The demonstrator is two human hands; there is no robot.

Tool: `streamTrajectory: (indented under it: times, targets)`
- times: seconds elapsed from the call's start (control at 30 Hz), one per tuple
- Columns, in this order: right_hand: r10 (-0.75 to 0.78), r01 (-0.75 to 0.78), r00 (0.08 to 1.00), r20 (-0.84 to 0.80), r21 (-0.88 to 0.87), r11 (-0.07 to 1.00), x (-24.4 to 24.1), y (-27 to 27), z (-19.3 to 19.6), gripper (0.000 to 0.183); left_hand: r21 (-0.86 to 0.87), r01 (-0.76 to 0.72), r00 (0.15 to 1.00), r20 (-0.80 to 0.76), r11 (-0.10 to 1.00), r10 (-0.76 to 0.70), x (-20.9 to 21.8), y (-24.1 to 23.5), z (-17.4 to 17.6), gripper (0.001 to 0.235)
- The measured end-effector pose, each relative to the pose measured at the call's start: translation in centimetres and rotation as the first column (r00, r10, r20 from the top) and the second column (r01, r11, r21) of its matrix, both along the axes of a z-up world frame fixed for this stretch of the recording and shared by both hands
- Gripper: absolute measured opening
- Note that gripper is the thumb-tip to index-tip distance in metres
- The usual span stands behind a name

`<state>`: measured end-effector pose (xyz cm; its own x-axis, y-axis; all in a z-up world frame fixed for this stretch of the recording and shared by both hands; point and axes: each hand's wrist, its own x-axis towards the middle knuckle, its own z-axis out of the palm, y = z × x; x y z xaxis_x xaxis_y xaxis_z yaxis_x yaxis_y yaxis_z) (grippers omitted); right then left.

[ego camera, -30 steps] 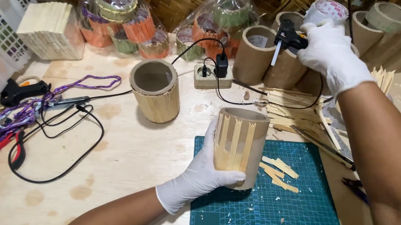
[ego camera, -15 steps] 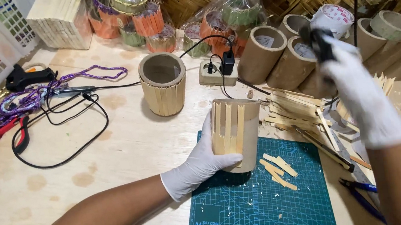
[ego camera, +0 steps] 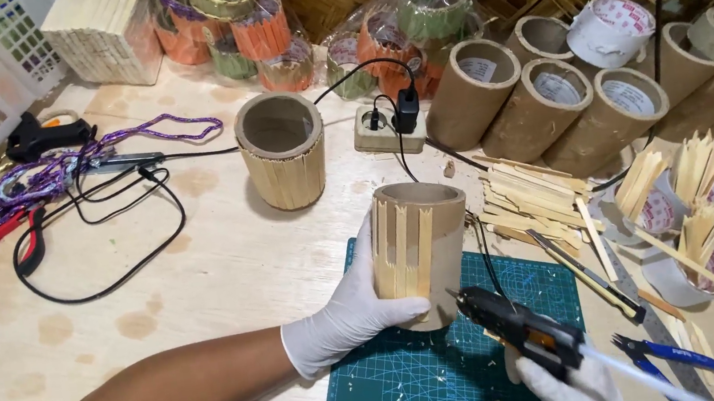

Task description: Gluing thin wooden sticks onto a cardboard tube using a hot glue gun to create a decorative element for a terrarium.

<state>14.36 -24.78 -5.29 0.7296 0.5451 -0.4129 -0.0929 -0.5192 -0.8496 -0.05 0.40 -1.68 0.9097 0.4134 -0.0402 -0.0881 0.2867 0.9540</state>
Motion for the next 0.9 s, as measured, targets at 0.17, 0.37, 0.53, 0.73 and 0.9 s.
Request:
streamTrajectory:
  times: [0.17,0.37,0.53,0.73,0.9]
  targets:
    - [-0.149,0.152,0.988,-0.047,0.072,0.986,-0.2,-0.9,-1.7,0.07,-0.009,0.006,1.0,-0.003,1.0,-0.006,0.4,0.4,-0.2,0.127]
    - [-0.066,0.067,0.997,0.036,-0.015,0.998,0.8,-0.6,-3.0,0.061,0.053,0.04,0.998,-0.053,0.998,-0.037,0.4,0.6,-0.1,0.124]
    - [-0.419,0.452,0.797,-0.435,-0.03,0.892,0.4,0.7,-1.9,0.07,0.042,0.051,0.997,-0.06,0.998,-0.049,0.3,0.7,-0.1,0.127]
    - [-0.421,0.546,0.681,-0.599,0.031,0.837,-0.3,2.2,0.0,0.063,0.043,0.045,0.998,-0.041,0.998,-0.043,0.4,0.7,-0.4,0.126]
    - [-0.396,0.53,0.695,-0.6,0.055,0.846,-0.6,2.7,0.3,0.056,0.05,0.046,0.997,-0.059,0.998,-0.043,0.4,0.8,-0.5,0.128]
